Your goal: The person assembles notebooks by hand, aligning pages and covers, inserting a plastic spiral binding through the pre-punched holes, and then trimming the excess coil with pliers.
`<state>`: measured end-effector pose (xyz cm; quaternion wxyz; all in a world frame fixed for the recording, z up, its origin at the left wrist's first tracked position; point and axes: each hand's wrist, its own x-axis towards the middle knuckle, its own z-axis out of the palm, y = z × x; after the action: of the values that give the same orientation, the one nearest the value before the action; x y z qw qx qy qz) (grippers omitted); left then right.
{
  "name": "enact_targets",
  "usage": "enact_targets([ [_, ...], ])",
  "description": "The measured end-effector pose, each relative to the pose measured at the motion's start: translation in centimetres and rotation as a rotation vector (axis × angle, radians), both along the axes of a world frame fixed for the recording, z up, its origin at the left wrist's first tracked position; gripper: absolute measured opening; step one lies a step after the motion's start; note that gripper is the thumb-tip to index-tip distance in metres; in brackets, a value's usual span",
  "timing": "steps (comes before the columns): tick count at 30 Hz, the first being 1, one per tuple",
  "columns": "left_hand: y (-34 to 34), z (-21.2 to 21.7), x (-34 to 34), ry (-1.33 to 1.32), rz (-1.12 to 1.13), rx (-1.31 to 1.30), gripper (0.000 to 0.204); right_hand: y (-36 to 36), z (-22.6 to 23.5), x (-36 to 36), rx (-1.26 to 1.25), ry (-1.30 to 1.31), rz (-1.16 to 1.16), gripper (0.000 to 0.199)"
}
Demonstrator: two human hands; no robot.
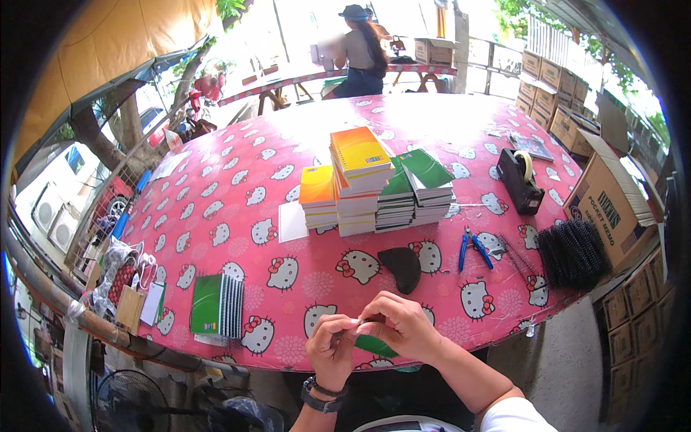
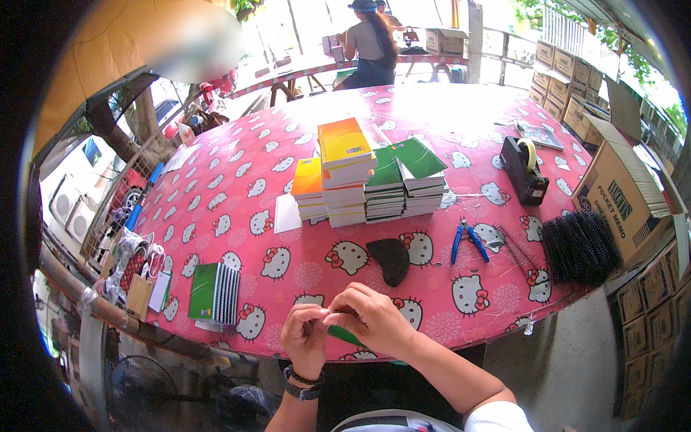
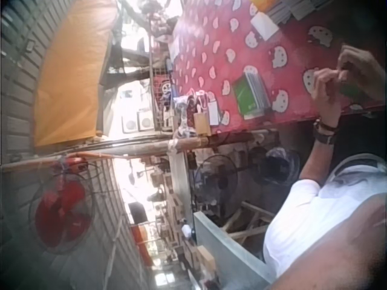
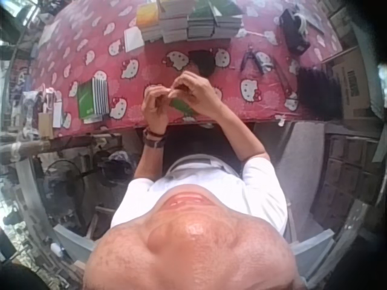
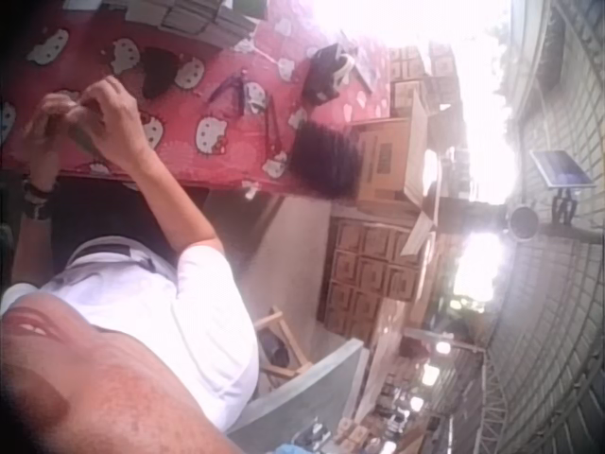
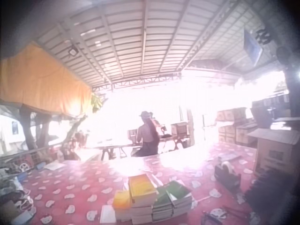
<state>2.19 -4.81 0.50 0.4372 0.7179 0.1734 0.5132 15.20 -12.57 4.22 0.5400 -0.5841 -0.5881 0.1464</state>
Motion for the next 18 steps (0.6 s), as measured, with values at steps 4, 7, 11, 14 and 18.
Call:
enact_targets([
  [4, -0.2, -0.5, -0.1, -0.086, -0.065, -0.17, 0.017, 0.1, -0.1, -0.6, 0.076, -0.03, -0.007, 0.012],
  [7, 0.0, -0.9, -0.4, -0.098, -0.055, -0.215, 0.02, 0.4, 0.0, -1.2, 0.074, -0.066, -0.014, 0.009],
  [11, 0.4, -2.0, -0.3, -0.013, -0.023, -0.177, 0.03, 0.6, -1.0, -0.4, 0.079, -0.118, -0.03, 0.015],
  [14, 0.0, -1.2, -0.4, -0.113, 0.048, -0.182, 0.038, 0.1, -0.2, -0.5, 0.033, 0.147, -0.07, 0.018],
  [18, -0.8, -3.0, -1.2, -0.306, -0.113, -0.494, 0.04, 1.2, 0.0, -2.0, 0.211, 0.61, 0.038, 0.025],
])
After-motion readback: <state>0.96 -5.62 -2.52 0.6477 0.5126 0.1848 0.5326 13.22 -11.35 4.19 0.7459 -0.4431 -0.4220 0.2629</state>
